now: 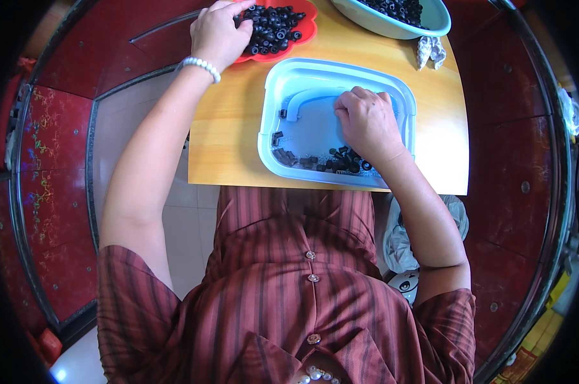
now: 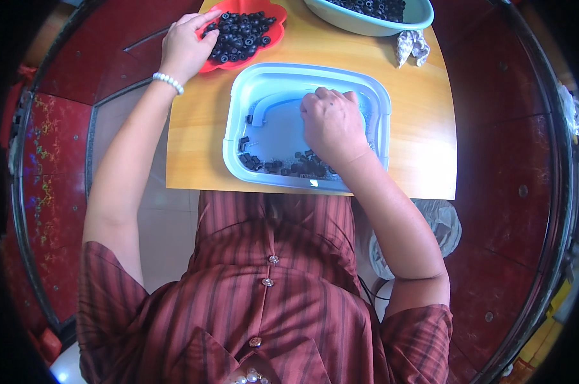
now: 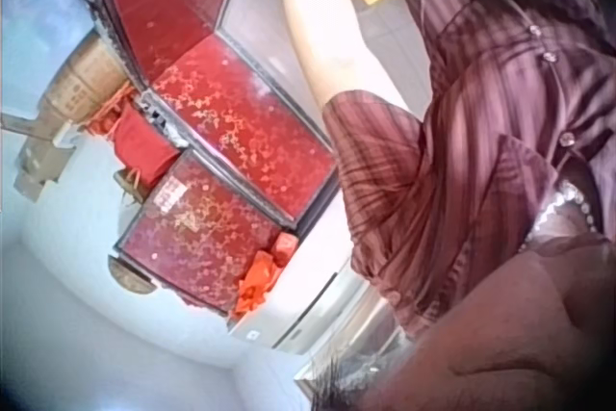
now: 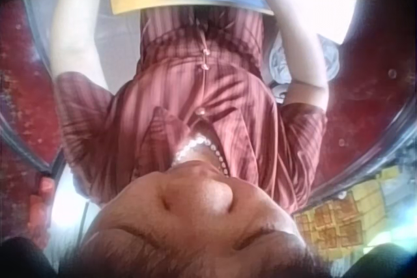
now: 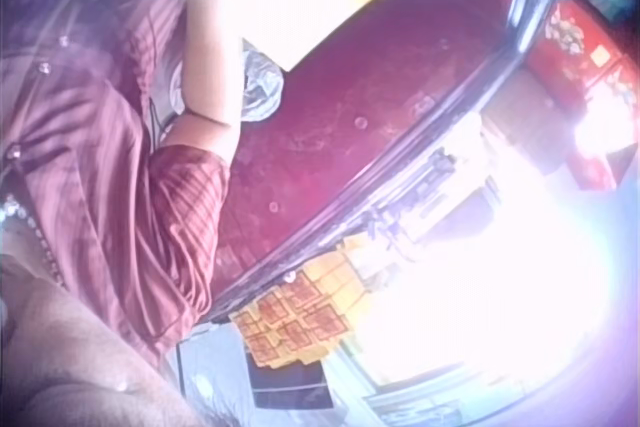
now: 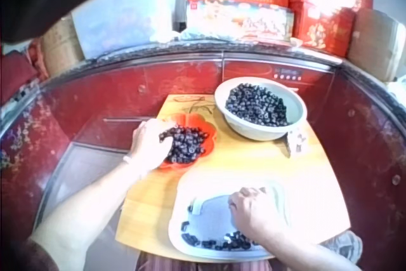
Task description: The person inserts white plastic pins into black plastic rings by hand.
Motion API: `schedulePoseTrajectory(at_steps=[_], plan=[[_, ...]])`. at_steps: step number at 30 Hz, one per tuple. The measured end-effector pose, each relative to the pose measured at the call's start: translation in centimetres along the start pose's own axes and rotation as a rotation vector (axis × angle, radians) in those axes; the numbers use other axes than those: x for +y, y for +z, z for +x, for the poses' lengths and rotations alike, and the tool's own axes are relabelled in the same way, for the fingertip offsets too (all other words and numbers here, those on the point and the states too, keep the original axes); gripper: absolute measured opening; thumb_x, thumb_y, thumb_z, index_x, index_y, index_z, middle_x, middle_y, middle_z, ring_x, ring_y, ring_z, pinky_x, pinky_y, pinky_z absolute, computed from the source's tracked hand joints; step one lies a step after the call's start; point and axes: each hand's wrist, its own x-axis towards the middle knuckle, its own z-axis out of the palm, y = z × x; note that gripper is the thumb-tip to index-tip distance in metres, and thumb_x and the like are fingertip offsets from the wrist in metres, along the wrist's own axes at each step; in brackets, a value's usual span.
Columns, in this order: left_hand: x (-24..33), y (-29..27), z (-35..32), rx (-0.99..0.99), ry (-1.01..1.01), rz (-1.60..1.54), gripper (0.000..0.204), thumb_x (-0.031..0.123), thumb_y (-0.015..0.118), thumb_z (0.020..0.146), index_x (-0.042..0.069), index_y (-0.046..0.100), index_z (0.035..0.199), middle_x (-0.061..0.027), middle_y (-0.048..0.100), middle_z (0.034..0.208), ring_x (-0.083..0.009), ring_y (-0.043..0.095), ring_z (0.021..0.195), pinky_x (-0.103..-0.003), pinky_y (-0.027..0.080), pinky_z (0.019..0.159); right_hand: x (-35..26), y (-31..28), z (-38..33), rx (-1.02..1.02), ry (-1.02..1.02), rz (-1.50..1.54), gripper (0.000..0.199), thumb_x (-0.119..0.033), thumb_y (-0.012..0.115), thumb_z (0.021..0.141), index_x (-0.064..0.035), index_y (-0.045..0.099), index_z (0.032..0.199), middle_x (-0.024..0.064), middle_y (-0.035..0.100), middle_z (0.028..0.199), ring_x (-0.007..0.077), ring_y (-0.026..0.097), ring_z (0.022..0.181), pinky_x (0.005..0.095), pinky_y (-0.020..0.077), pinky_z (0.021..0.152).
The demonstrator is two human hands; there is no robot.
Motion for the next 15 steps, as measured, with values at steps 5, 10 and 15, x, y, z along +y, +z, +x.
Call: schedulePoseTrajectory(at_steps=[5, 10, 15], plan=[[5.2, -2.7, -4.1, -0.284, 0.13, -0.244, 0.005, 0.017, 0.066, 0.073, 0.016, 0.071, 0.074, -0.001, 0.066, 0.082, -0.0235, 0.059, 0.083, -0.038, 0.045, 0.076, 0.6, -1.7, -1.0, 0.175, 0.208, 0.424, 0.008, -0.008, 0.06, 0.08, -0.003, 0.064, 0.084, 0.0114, 0.065, 0.081, 0.0245, 0.063, 0.076, 0.036, 0.0455, 0.072], [8.1, -4.7, -8.7, -0.393, 0.172, -0.16, 0.005, 0.017, 0.068, 0.071, 0.014, 0.07, 0.075, -0.0011, 0.062, 0.079, -0.0218, 0.054, 0.081, -0.036, 0.039, 0.079, 0.7, -4.3, -4.1, 0.244, 0.397, 0.82, 0.017, -0.008, 0.063, 0.083, 0.0034, 0.064, 0.097, 0.0042, 0.064, 0.078, 0.0089, 0.057, 0.07, 0.0229, 0.0456, 0.065], [12.6, -3.3, -10.1, -0.456, 0.179, -0.353, 0.011, 0.017, 0.066, 0.071, 0.014, 0.07, 0.081, -0.0017, 0.063, 0.081, -0.0223, 0.055, 0.081, -0.036, 0.04, 0.078, 0.4, -5.0, -7.0, 0.228, 0.483, 1.077, 0.012, -0.005, 0.063, 0.084, 0.0043, 0.064, 0.092, 0.0031, 0.063, 0.079, 0.0086, 0.054, 0.069, 0.0215, 0.0445, 0.065]])
